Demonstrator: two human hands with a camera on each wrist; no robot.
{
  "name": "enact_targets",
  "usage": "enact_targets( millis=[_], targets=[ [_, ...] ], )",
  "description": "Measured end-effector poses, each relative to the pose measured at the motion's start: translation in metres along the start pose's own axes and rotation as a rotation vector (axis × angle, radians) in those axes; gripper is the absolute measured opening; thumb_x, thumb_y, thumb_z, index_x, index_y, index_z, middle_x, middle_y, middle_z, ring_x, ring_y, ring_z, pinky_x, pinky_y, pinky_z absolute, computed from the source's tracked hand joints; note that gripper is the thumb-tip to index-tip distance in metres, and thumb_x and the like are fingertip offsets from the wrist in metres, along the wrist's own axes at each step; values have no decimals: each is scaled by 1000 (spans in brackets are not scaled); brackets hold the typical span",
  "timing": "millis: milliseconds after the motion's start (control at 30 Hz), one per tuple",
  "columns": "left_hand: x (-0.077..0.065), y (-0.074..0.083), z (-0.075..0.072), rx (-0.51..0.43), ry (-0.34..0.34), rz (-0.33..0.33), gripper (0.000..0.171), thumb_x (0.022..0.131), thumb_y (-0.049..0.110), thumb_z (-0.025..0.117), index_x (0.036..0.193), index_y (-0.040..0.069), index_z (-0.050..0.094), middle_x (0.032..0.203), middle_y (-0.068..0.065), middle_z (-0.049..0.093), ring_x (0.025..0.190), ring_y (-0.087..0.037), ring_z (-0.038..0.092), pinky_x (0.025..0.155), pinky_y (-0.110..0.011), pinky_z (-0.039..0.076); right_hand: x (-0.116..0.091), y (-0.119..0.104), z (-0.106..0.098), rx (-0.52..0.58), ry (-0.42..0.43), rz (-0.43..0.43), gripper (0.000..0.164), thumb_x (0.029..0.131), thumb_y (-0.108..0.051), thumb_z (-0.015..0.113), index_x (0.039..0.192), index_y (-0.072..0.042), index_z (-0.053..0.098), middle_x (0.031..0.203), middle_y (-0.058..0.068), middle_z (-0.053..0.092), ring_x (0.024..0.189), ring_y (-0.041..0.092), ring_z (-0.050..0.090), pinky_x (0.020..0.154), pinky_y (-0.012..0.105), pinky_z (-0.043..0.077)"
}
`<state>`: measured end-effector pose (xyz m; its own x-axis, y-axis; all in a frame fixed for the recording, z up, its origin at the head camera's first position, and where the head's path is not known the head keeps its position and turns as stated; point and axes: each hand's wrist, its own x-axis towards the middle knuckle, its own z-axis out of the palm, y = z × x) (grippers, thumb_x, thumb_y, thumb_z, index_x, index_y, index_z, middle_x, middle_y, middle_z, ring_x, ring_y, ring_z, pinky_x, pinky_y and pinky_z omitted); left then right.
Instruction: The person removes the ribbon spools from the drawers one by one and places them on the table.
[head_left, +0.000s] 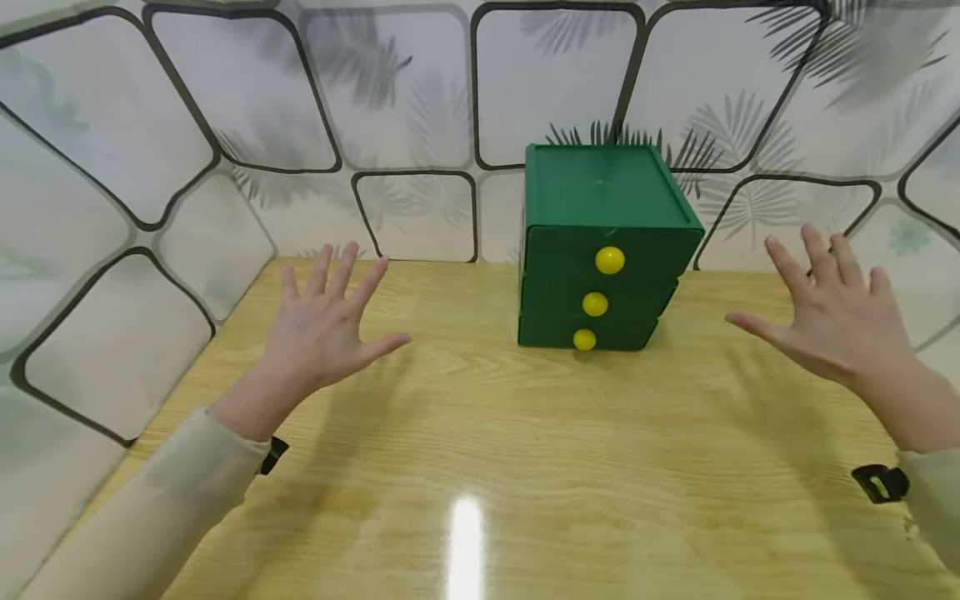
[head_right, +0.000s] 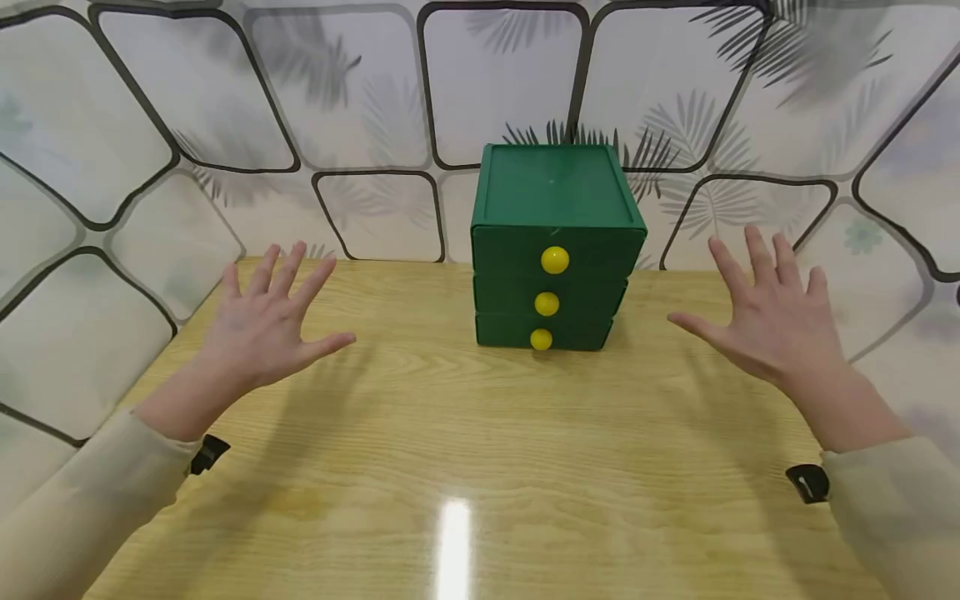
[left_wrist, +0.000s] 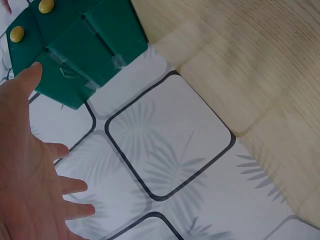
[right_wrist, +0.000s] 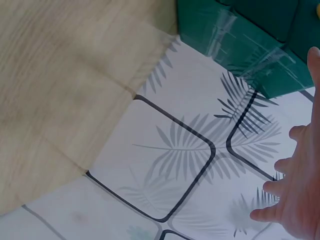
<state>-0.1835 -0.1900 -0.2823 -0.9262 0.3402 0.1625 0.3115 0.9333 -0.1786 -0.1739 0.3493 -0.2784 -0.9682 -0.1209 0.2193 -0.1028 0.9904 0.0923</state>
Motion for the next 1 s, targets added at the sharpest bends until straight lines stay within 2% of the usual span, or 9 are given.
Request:
enact_targets(
  millis=[267,500,767,1000],
  targets=[
    [4,7,-3,-10,17,12,98,83,85,28,158,26,7,161,-17,2,145,-39,-4,105,-71,1,11,-1,-17,-12,15,-14,103,88,-71,48,156,-11,-1,158,23,-13,142,45,-8,102,74,6],
    [10,20,-2,-49,14,20,98,82,85,29,158,27,5,161,-15,0,145,-37,-9,106,-70,-2,25,-7,-33,23,33,-47,98,91,-68,45,157,-14,-3,159,21,-12,143,44,-7,102,73,10],
    [16,37,8,-82,15,-2,100,81,87,26,158,28,3,162,-12,-1,146,-35,-5,106,-70,3,46,-23,-49,69,45,-93,96,92,-68,43,157,-16,-5,159,21,-10,143,45,-4,104,71,10],
    [22,56,25,-204,94,0,98,82,82,38,158,27,10,162,-11,5,146,-37,3,107,-70,7,67,-39,-63,127,45,-145,92,94,-66,42,157,-17,-5,160,17,-9,144,44,0,101,73,16]
  ],
)
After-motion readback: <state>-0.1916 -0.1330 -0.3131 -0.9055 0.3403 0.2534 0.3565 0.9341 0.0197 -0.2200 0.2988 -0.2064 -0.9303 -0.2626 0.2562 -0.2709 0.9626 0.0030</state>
